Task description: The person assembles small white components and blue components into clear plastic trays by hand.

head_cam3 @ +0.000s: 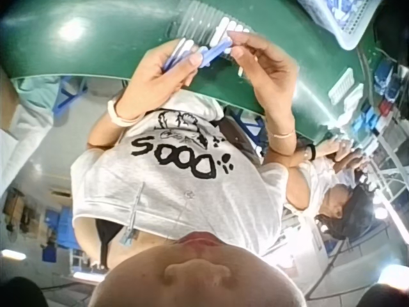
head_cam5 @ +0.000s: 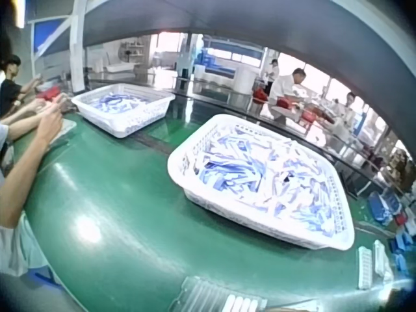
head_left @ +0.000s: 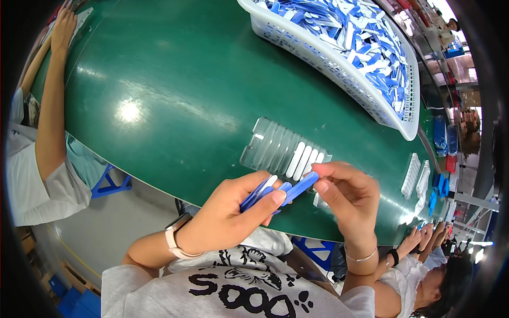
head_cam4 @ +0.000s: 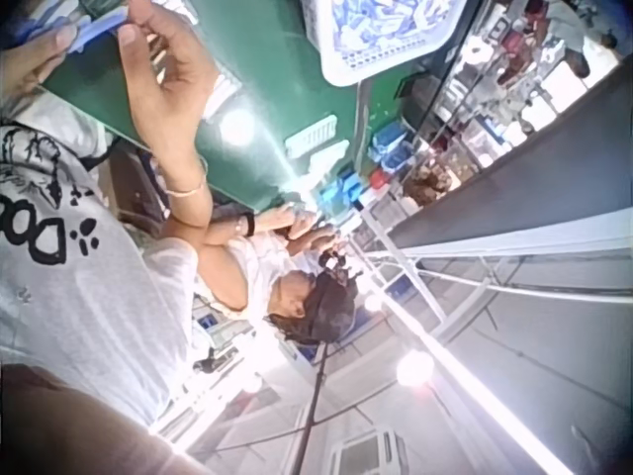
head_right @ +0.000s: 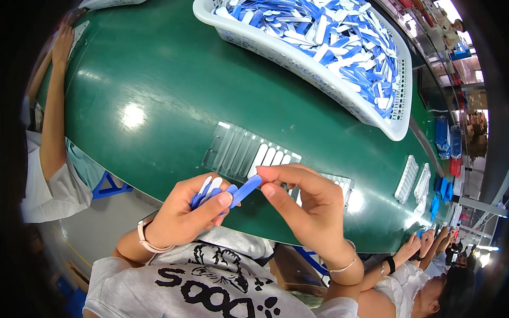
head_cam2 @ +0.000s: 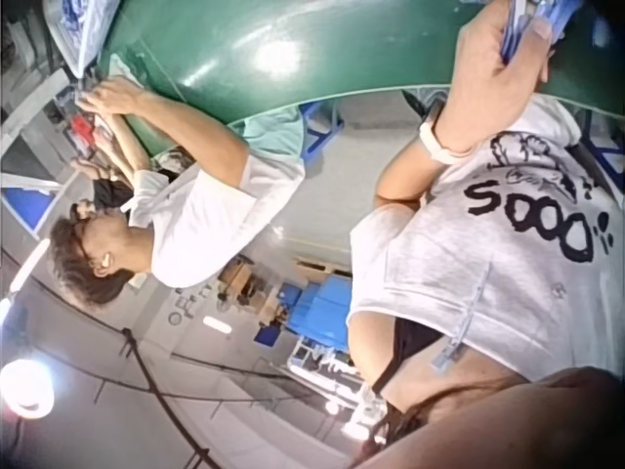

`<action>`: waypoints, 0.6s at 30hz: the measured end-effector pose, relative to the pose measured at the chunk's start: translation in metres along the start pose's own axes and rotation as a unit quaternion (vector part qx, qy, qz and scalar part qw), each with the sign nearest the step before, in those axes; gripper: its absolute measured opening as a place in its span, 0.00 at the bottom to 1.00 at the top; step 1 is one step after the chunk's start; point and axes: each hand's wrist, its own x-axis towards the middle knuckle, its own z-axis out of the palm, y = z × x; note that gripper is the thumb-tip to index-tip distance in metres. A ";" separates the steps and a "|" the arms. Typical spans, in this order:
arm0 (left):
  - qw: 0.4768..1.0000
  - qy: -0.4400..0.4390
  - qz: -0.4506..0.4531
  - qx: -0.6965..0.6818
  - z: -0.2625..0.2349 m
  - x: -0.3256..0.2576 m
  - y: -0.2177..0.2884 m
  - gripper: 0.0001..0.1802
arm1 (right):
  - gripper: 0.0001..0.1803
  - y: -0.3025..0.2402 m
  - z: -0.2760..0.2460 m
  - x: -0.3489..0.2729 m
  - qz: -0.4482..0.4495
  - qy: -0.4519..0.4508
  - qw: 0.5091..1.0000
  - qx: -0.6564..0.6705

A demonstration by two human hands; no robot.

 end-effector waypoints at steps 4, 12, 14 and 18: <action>1.000 -0.029 0.002 0.003 -0.002 -0.002 0.001 0.12 | 0.06 -0.004 0.000 0.007 -0.036 -0.026 0.999 0.000; 0.972 0.029 -0.062 -0.226 -0.015 -0.012 0.003 0.16 | 0.04 -0.007 -0.010 0.058 -0.138 -0.052 0.955 -0.258; 0.971 0.022 -0.052 -0.232 -0.019 -0.017 0.003 0.17 | 0.06 -0.005 -0.008 0.063 -0.081 -0.074 0.934 -0.341; 0.970 0.009 -0.051 -0.236 -0.021 -0.021 -0.001 0.19 | 0.08 0.004 -0.008 0.068 -0.112 -0.089 0.904 -0.402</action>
